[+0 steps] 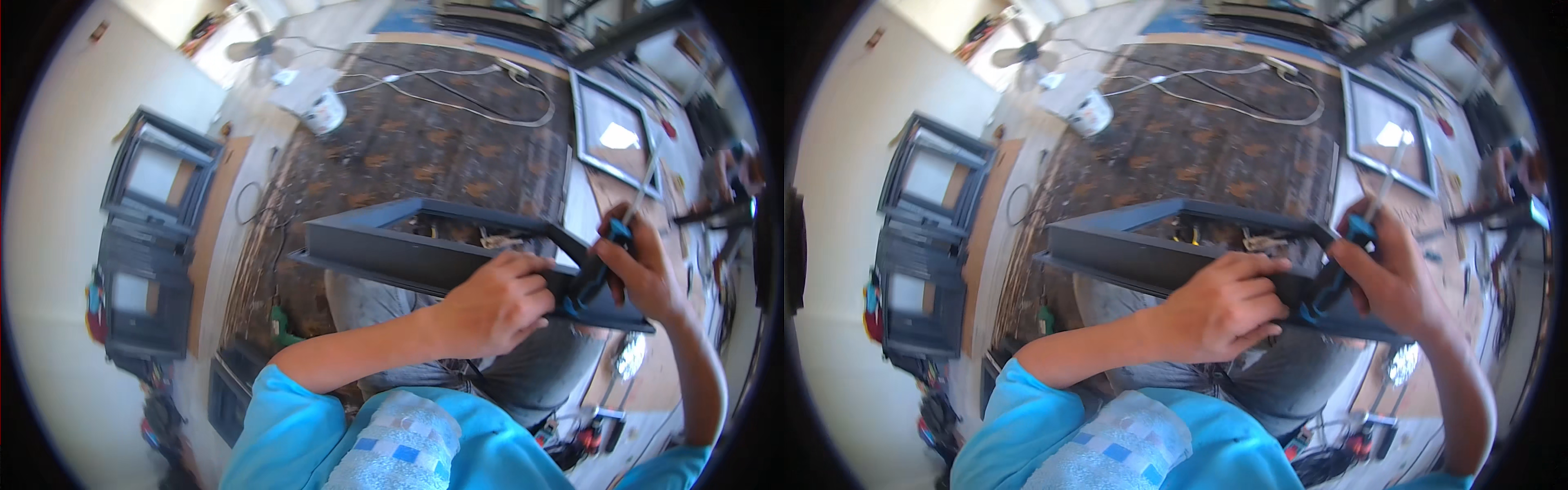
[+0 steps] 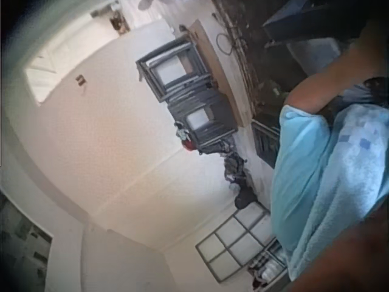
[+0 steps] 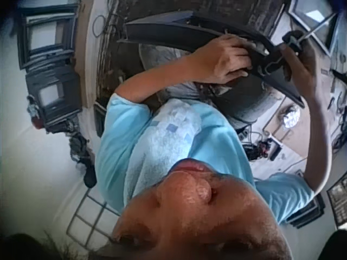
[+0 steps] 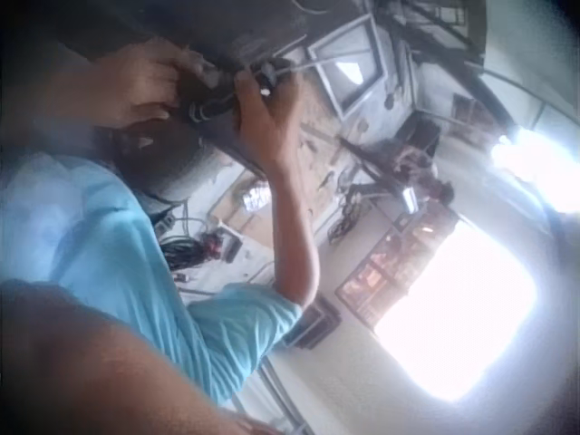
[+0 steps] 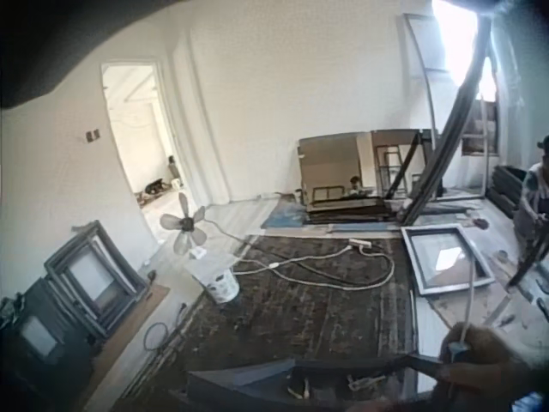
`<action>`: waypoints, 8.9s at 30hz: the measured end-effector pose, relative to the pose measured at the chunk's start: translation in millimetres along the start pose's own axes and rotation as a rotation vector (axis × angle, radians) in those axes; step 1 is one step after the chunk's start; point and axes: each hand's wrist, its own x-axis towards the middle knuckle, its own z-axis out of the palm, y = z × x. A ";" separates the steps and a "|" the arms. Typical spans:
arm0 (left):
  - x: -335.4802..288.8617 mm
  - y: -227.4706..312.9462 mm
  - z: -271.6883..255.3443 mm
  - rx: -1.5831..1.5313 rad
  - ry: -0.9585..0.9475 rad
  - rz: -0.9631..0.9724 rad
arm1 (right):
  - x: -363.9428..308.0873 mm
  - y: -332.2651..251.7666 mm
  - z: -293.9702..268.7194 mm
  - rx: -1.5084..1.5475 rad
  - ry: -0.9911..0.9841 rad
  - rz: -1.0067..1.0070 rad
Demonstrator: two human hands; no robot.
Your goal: The person installs a rubber seal strip into a metal window frame by hand and presses it into the groove using a screwdriver.
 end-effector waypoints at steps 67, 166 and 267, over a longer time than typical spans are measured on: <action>11.5 4.6 -17.3 -0.130 -0.102 -0.146 | 8.2 -8.5 -3.4 -0.079 0.209 -0.096; -43.6 35.8 47.9 0.031 -0.189 0.253 | -99.2 81.6 22.8 0.274 0.124 -0.313; -72.5 51.7 68.9 0.082 -0.060 0.063 | -94.6 101.6 58.9 0.128 -0.040 -0.260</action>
